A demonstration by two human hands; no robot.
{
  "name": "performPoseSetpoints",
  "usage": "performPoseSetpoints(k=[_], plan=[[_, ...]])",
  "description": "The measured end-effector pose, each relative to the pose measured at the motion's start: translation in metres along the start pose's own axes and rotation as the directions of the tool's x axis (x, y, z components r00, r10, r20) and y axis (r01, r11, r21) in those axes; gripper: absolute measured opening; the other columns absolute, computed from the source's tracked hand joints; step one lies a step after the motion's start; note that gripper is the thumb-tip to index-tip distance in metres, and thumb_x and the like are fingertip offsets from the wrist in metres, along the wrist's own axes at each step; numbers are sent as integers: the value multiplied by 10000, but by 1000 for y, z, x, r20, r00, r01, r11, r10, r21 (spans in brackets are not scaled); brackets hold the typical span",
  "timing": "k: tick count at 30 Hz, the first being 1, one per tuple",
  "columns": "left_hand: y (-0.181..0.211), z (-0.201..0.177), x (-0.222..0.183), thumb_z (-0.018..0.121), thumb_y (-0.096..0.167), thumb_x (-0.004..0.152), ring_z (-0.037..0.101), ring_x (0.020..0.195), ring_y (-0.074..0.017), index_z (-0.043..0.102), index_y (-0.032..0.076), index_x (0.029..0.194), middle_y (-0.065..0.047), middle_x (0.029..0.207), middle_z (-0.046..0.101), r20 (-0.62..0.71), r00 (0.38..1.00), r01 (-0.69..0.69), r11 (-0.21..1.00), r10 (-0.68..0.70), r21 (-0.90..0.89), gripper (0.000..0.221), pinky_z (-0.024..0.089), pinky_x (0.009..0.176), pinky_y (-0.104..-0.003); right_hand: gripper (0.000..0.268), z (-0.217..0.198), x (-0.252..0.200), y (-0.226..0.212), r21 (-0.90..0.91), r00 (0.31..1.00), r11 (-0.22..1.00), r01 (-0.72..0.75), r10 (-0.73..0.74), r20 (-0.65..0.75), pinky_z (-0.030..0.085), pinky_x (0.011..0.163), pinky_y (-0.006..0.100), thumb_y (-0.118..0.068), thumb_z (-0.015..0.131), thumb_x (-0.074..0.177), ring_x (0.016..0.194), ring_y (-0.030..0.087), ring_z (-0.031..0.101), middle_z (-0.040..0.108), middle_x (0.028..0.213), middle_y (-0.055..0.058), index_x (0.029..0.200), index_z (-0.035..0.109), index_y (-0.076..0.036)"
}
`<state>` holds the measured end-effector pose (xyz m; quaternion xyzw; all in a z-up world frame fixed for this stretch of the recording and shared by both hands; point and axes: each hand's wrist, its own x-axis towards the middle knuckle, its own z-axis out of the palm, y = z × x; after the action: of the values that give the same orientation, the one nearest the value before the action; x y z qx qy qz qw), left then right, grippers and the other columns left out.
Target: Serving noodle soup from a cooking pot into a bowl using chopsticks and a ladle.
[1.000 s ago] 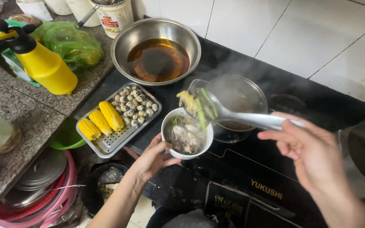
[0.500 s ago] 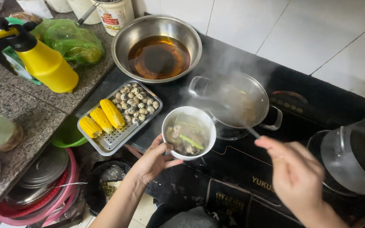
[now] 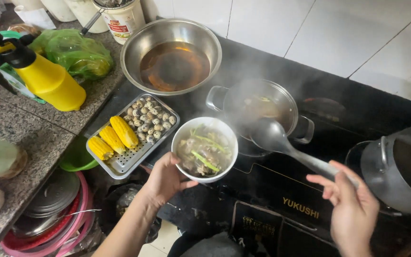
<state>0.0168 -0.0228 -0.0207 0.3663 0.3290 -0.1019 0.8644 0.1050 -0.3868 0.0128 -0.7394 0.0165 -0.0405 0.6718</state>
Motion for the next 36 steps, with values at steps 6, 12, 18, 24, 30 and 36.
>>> performPoseSetpoints(k=[6, 12, 18, 24, 30, 36], plan=[[-13, 3, 2, 588, 291, 677, 557, 1280, -332, 465, 126, 1431, -161, 1384, 546, 4, 999, -49, 995, 50, -82, 782, 595, 891, -511, 345, 15, -30, -4, 62, 996, 997, -47, 52, -73, 463, 853, 283, -127, 485, 1158, 930, 424, 785, 421, 599, 102, 1397, 625, 77], [-30, 0, 4, 591, 240, 667, 542, 1303, -354, 515, 146, 1398, -169, 1410, 532, -113, 993, -34, 993, 21, -113, 741, 598, 899, -561, 358, 17, -44, -14, -89, 987, 995, -37, 23, -158, 510, 928, 334, -78, 437, 1182, 917, 401, 782, 493, 645, 157, 1434, 610, 110], [-34, 20, -3, 542, 269, 613, 544, 1333, -392, 527, 192, 1428, -189, 1440, 557, -221, 975, -18, 999, 8, -44, 819, 563, 988, -572, 312, 17, -46, 1, -35, 975, 996, 78, -84, -207, 317, 648, 190, -46, 467, 1187, 899, 378, 773, 538, 658, 183, 1405, 627, 108], [-42, 21, 9, 492, 219, 670, 530, 1271, -377, 495, 90, 1396, -196, 1363, 511, -181, 983, 1, 982, -36, -191, 737, 575, 950, -545, 323, 20, -48, 4, -14, 960, 998, 63, -64, -273, 324, 633, 165, -90, 510, 1185, 809, 325, 734, 647, 795, 295, 1392, 622, 132], [-42, 21, 7, 478, 204, 637, 518, 1312, -372, 491, 98, 1383, -206, 1408, 514, -157, 988, -39, 953, -9, -300, 753, 539, 979, -605, 360, 24, -31, 19, -49, 968, 980, 193, -198, -152, 483, 782, 233, -40, 465, 1210, 999, 375, 769, 587, 766, 168, 1502, 548, 152], [-57, 6, -4, 488, 191, 583, 520, 1382, -512, 502, 127, 1491, -221, 1531, 510, -173, 985, -72, 948, 18, -311, 911, 419, 1180, -610, 297, 40, -10, 32, -321, 756, 691, 648, -636, 156, 592, 831, 324, 166, 500, 1100, 1083, 352, 786, 729, 1111, 231, 1337, 650, 69]])
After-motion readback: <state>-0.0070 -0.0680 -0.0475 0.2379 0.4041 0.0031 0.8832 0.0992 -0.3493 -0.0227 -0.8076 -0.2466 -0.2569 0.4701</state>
